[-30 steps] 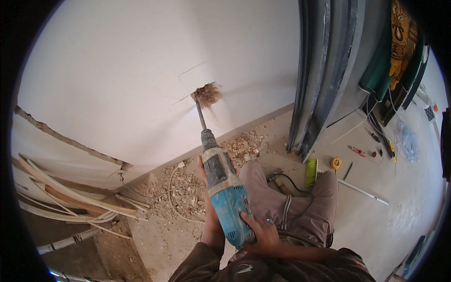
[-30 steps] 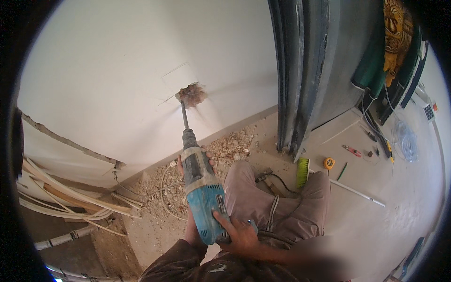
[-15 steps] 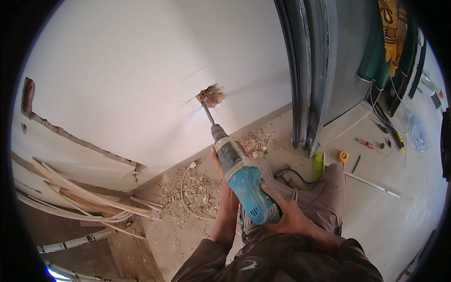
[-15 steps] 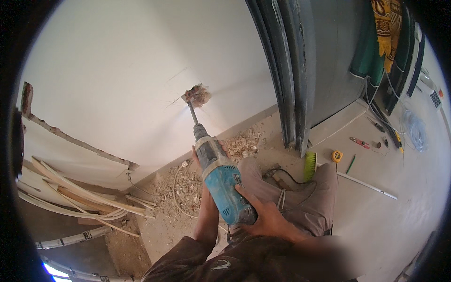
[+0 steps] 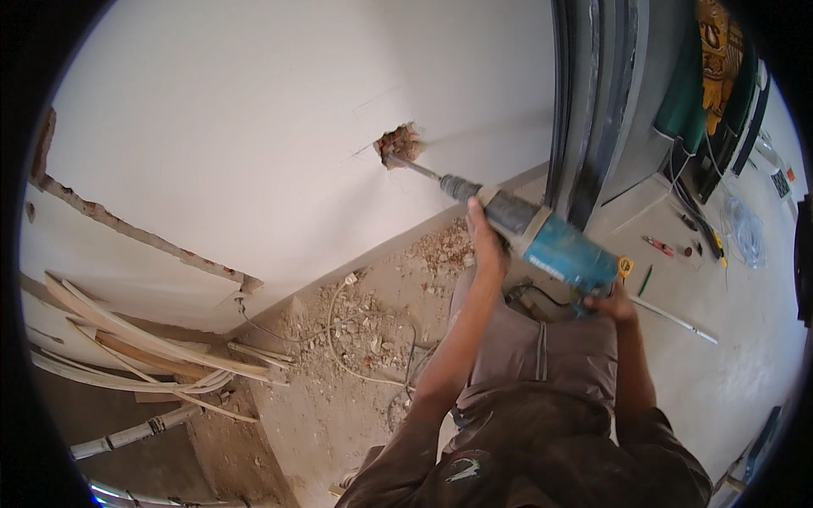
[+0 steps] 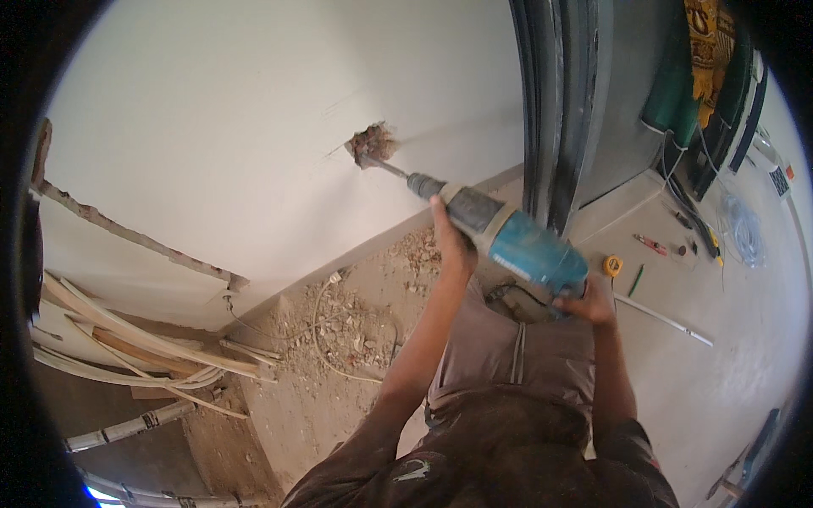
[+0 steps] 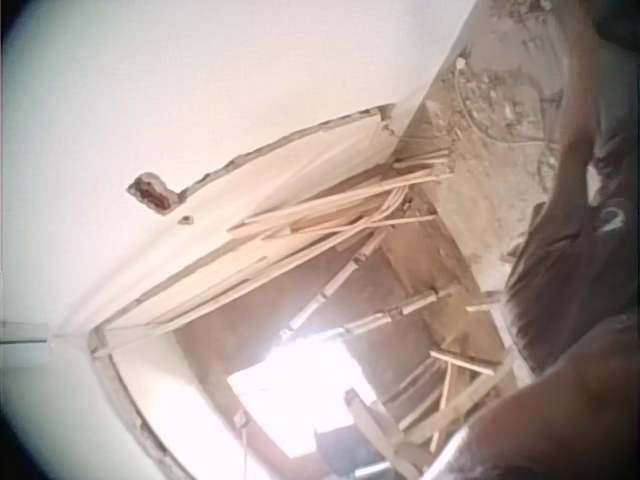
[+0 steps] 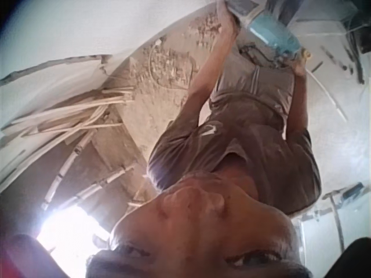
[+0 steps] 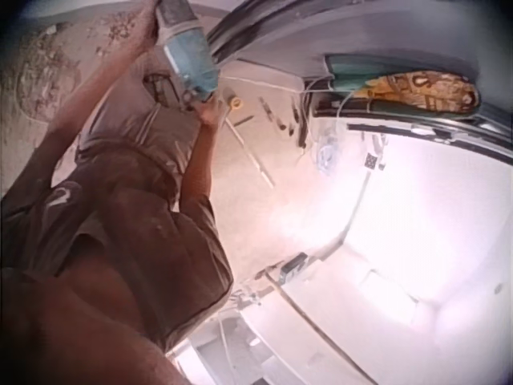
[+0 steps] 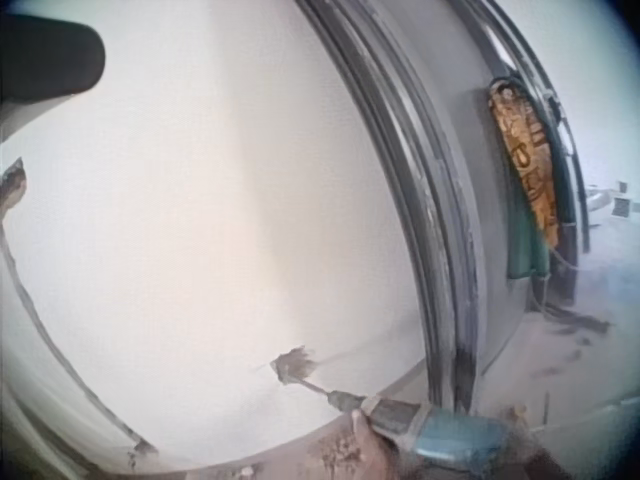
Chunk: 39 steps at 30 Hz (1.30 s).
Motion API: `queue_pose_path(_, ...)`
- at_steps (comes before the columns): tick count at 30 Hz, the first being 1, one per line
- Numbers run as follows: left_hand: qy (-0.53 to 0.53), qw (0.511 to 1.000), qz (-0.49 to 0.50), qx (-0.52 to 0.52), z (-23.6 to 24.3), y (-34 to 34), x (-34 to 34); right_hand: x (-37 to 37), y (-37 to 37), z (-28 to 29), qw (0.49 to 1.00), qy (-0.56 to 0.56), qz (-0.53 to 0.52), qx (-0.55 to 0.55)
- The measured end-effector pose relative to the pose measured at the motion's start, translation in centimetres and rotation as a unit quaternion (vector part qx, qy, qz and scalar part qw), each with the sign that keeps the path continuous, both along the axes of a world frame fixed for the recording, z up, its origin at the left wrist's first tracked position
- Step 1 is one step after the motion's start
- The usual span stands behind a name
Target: The person chips away at a rectangular section of a wall using a hammer and chisel, then continues the work using a hammer drill.
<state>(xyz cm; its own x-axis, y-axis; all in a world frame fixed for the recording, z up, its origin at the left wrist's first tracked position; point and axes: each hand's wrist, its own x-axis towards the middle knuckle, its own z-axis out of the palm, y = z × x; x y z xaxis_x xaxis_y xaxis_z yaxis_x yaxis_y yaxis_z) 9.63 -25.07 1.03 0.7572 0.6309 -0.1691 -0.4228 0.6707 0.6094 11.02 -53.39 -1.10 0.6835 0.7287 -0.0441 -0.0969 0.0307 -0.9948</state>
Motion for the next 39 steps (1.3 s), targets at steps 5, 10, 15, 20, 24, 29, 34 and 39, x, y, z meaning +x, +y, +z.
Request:
queue_pose_path(5,-0.013,1.000,-0.027,-0.007,0.1,0.8,-0.8,-0.2,0.8,0.9,1.000,-0.014,-0.002,-0.023)
queue_pose_path(10,0.036,0.993,-0.113,0.010,2.1,-2.9,-9.6,-14.8,-3.3,1.2,0.997,0.035,-0.027,0.065)
queue_pose_path(15,0.107,0.981,-0.160,0.033,0.9,-5.0,-10.1,-18.2,-5.4,-0.8,0.997,0.033,-0.061,-0.038)
queue_pose_path(20,0.102,0.980,-0.160,0.059,2.4,-1.0,-6.5,-12.0,2.1,3.0,0.986,0.134,-0.058,0.075)
queue_pose_path(24,0.132,0.983,-0.116,0.056,3.4,-1.4,-6.3,-10.1,2.0,2.6,0.985,0.136,-0.015,0.105)
queue_pose_path(29,0.178,0.978,-0.080,0.074,2.8,-4.0,-9.2,-10.6,-1.1,1.2,0.984,0.083,0.017,0.155)
queue_pose_path(34,0.191,0.973,-0.101,0.075,3.2,-2.8,-8.8,-10.6,-0.1,2.3,0.993,0.019,0.002,0.113)
queue_pose_path(39,0.204,0.971,-0.075,0.103,2.5,-0.7,-8.2,-10.5,2.4,2.6,0.992,0.038,-0.014,0.123)
